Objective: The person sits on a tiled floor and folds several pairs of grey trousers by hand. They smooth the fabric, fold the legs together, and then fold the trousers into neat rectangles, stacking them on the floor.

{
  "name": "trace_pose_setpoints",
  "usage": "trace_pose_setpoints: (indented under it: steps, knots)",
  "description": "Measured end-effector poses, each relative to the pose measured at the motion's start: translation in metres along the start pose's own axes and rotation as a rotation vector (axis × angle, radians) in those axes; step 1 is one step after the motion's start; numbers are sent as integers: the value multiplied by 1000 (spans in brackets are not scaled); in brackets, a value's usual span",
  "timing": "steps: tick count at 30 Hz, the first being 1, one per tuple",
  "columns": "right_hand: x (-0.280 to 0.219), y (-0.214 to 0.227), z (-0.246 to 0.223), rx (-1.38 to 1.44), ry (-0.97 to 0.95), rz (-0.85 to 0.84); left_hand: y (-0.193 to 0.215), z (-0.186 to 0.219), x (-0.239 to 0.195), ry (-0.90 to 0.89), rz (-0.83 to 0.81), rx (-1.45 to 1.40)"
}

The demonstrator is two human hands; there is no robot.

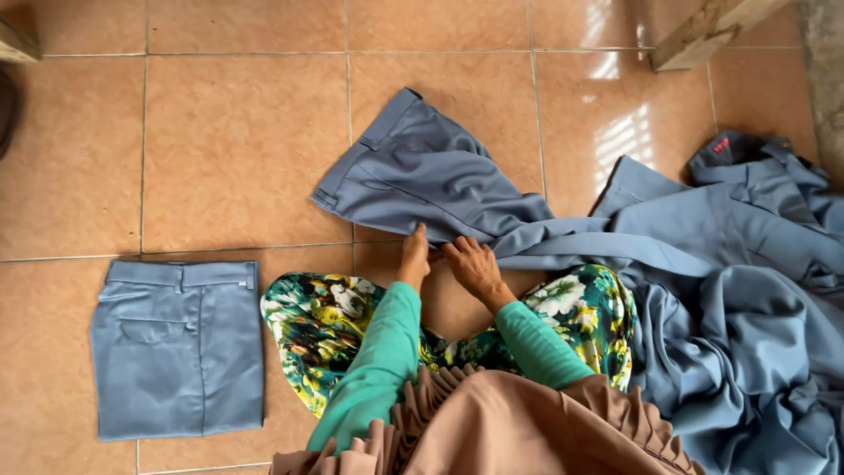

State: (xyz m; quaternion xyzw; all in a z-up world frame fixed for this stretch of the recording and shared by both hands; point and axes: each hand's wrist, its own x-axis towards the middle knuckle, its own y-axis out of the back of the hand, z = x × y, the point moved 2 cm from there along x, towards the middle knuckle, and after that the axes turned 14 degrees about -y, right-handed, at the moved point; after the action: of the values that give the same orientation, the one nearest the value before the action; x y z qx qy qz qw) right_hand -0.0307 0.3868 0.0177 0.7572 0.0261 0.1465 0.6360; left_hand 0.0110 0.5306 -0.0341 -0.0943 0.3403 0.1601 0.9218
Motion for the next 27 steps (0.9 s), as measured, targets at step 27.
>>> trace_pose_setpoints:
  steps: [27]
  knots:
    - [41, 31, 17, 46, -43, -3, 109, 26, -12, 119, 177, -425]
